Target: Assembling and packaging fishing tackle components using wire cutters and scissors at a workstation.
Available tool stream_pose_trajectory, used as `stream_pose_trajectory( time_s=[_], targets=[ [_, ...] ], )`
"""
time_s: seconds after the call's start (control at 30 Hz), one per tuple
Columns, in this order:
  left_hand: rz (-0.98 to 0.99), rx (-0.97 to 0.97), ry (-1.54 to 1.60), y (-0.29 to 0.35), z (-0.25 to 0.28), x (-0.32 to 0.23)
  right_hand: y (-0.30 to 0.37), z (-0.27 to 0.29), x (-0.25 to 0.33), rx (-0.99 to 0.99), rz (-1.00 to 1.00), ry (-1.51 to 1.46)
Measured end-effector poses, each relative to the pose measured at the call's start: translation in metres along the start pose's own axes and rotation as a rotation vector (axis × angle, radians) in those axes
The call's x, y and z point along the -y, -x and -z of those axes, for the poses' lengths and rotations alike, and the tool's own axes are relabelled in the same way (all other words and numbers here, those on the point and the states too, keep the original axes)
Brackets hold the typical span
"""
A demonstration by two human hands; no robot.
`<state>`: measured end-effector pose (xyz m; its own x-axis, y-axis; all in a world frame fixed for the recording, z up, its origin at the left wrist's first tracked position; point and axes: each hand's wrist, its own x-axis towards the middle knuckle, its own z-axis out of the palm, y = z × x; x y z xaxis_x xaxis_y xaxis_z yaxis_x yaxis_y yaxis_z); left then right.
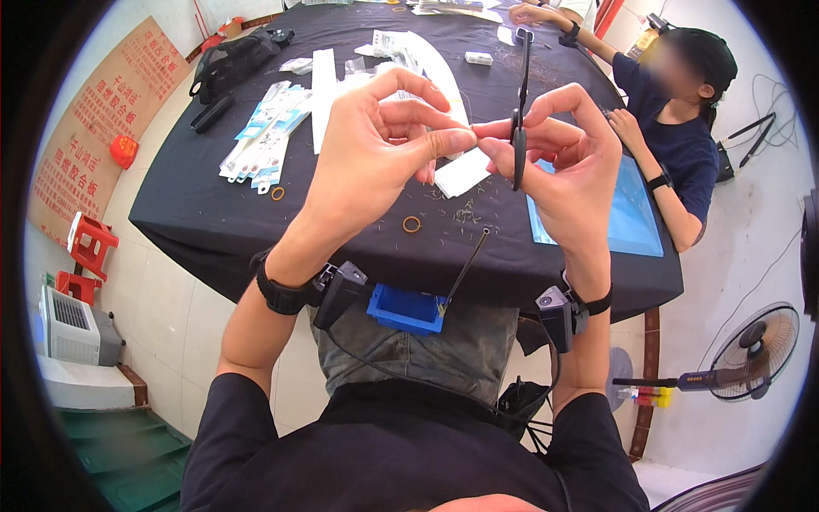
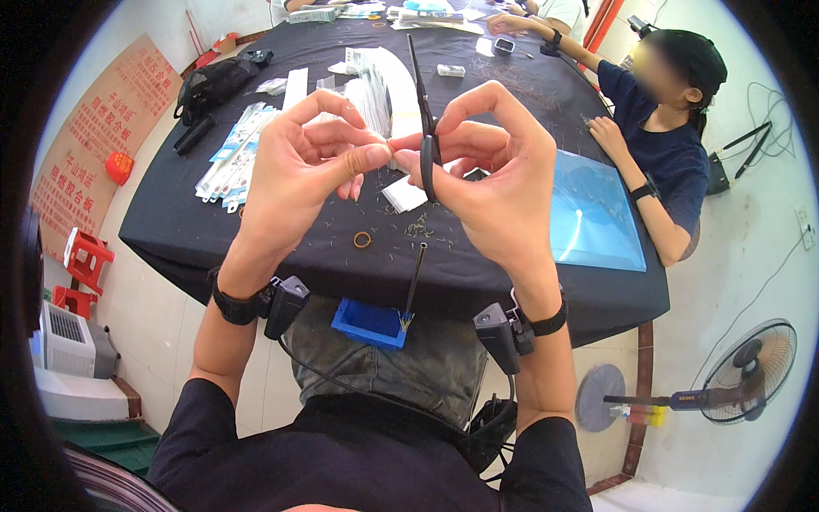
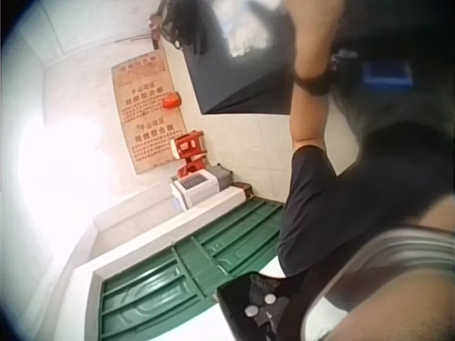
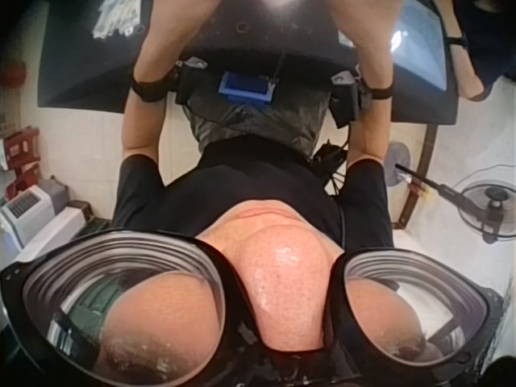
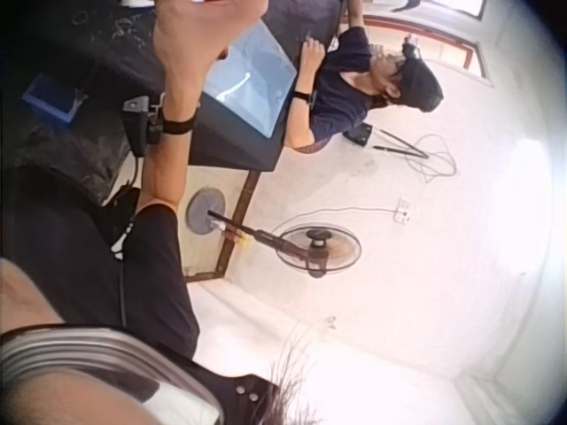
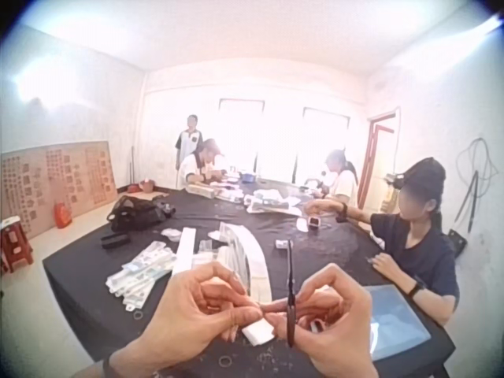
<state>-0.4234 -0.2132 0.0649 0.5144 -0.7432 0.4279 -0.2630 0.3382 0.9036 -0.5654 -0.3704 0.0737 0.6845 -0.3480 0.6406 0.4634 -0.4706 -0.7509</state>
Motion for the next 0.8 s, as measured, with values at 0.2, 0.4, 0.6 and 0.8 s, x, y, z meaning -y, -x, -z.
stream_pose_trajectory(
  time_s=[0.2, 0.4, 0.6, 0.8],
  targets=[
    [-0.026, -0.042, -0.01, -0.001, -0.002, 0.004, 0.0, 0.0, -0.002, -0.017, 0.013, 0.059],
    [0.0, -0.03, -0.041, 0.0, 0.0, 0.002, 0.001, -0.005, -0.005, -0.084, 0.061, 0.125],
    [0.036, -0.017, -0.064, -0.002, 0.0, 0.005, 0.001, -0.003, -0.007, -0.099, 0.045, 0.204],
    [0.053, 0.005, -0.068, -0.004, -0.001, 0.008, 0.0, -0.004, -0.01, -0.125, 0.042, 0.206]
  ],
)
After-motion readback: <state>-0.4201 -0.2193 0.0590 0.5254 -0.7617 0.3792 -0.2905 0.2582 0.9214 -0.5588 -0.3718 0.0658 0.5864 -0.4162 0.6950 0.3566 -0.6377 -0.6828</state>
